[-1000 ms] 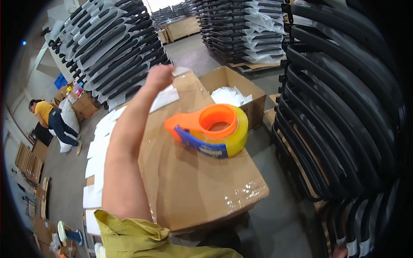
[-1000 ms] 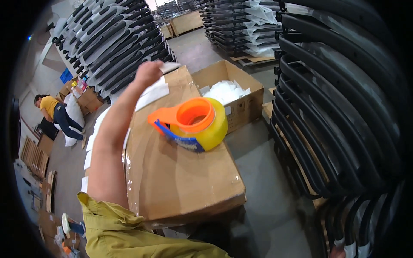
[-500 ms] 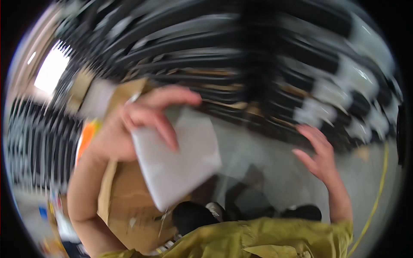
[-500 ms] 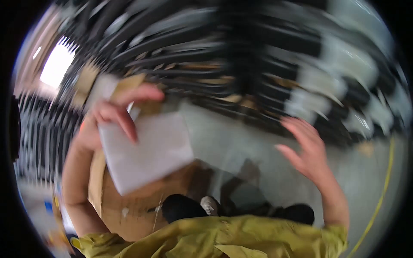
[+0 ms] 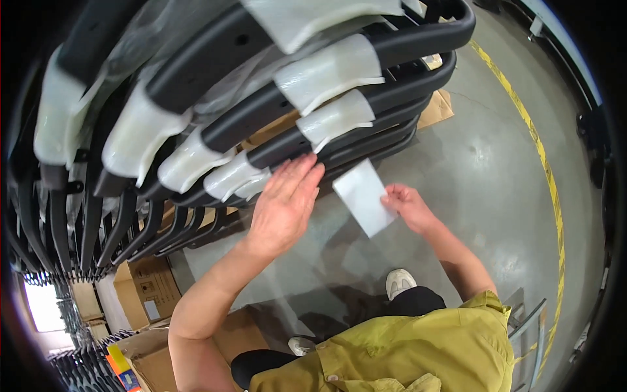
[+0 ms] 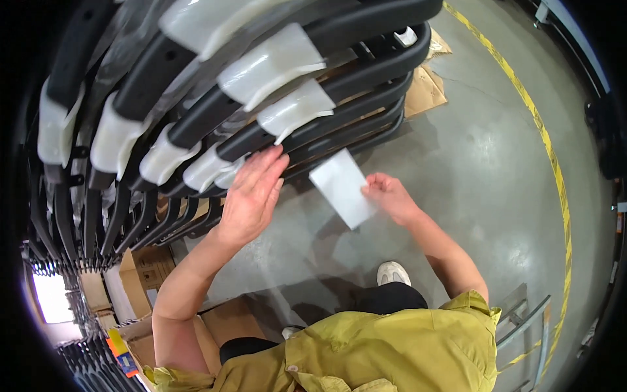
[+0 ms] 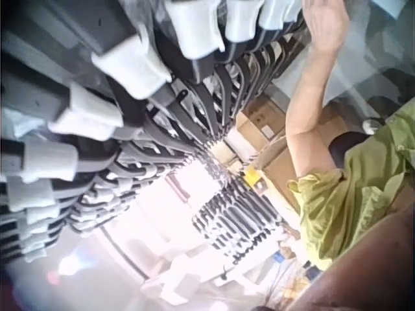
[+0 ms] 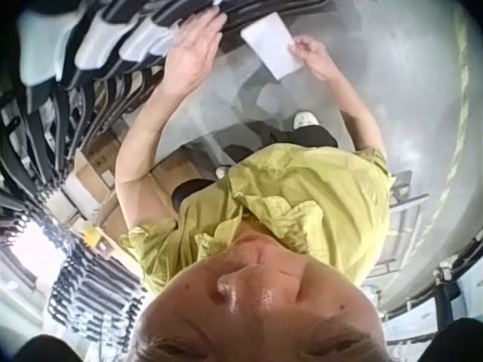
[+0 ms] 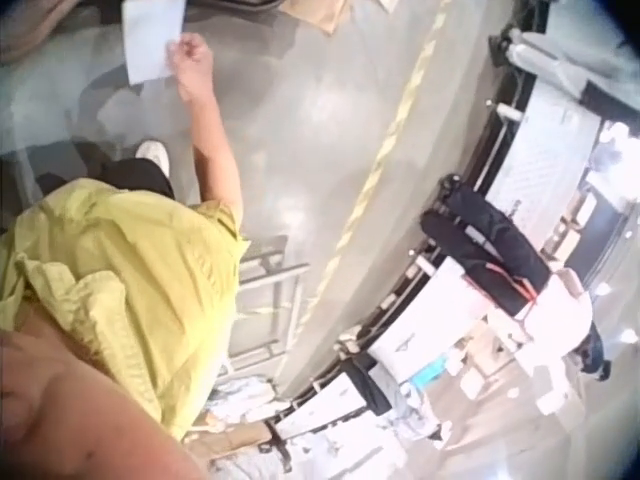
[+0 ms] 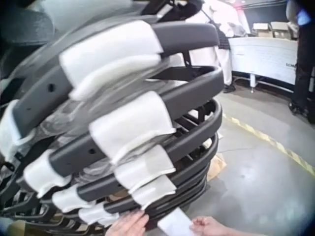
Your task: Applying labels and protective wrapping to a stack of chair frames in a warehouse setting.
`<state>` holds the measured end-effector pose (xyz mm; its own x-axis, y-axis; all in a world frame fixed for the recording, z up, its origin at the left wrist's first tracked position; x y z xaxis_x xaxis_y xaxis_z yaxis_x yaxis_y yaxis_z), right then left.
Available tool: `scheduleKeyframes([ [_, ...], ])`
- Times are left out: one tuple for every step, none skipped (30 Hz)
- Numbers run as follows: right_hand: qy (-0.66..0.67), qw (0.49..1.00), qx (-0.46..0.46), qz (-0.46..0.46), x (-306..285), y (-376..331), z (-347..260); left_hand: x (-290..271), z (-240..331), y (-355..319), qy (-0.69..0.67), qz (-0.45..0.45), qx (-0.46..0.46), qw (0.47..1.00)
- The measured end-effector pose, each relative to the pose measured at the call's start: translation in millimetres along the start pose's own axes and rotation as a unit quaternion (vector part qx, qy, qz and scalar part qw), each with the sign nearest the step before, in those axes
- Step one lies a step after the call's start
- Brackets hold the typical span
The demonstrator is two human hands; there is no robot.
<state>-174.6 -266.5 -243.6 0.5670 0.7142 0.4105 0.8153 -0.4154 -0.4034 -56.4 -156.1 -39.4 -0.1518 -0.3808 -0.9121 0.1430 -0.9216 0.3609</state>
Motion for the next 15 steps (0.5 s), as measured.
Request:
scheduleKeyframes([
  [0.006,1.0,0.003,0.002,-0.5,6.8,-0.2,3.2,-0.2,7.8,0.059,0.015,0.008,0.998],
  [0.009,0.998,-0.041,0.039,-3.9,20.4,-8.9,15.4,-10.2,15.2,0.051,-0.02,-0.023,0.998],
  [0.012,0.993,-0.083,0.078,-3.3,31.1,-22.0,21.8,-10.5,28.0,0.05,-0.028,-0.021,0.998],
  [0.017,0.993,-0.081,0.08,-0.6,42.1,-27.7,38.9,-26.3,37.6,0.04,-0.138,-0.162,0.976],
  [0.012,0.991,-0.11,0.079,2.1,51.7,-36.5,55.1,-41.5,34.7,0.029,-0.243,-0.299,0.922],
  [0.008,0.988,-0.14,0.069,12.1,58.8,-45.3,60.3,-54.0,35.9,0.025,-0.073,-0.202,0.976],
  [0.012,0.988,-0.138,0.066,21.2,62.0,-49.1,73.5,-66.1,33.6,0.029,-0.076,-0.204,0.976],
  [0.024,0.988,-0.145,0.048,32.0,61.9,-55.5,73.8,-75.4,34.4,0.1,-0.027,-0.203,0.974],
  [0.034,0.987,-0.152,0.036,32.6,60.0,-57.4,69.7,-71.8,38.6,0.163,0.021,-0.198,0.966],
  [0.035,0.988,-0.145,0.038,27.8,64.2,-52.1,65.9,-68.6,38.8,0.115,0.061,-0.193,0.973],
  [0.036,0.989,-0.14,0.042,25.4,61.1,-48.1,66.9,-65.1,38.9,0.112,0.056,-0.193,0.973],
  [0.085,0.99,-0.109,0.016,30.1,59.4,-41.1,62.3,-61.8,39.9,0.115,0.058,-0.199,0.971],
  [0.134,0.988,-0.077,-0.011,34.8,57.2,-35.0,59.8,-60.4,39.4,0.118,0.061,-0.205,0.97],
  [0.134,0.988,-0.076,-0.012,35.5,56.2,-29.8,56.5,-59.8,37.1,0.108,0.118,-0.188,0.969],
  [0.122,0.991,-0.041,-0.044,39.2,55.2,-18.6,56.4,-55.1,38.1,0.105,0.117,-0.188,0.97],
])
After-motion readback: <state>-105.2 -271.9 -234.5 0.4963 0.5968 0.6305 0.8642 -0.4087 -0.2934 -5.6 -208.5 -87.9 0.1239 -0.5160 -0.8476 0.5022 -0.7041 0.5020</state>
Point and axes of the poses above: each hand's wrist, its own y-axis towards the middle knuckle, its own x-axis out of the palm, z = x × y, the point moved 7 cm from there along y, towards the middle knuckle, and after that the axes turned 4 degrees about z, right-handed, at the moved point
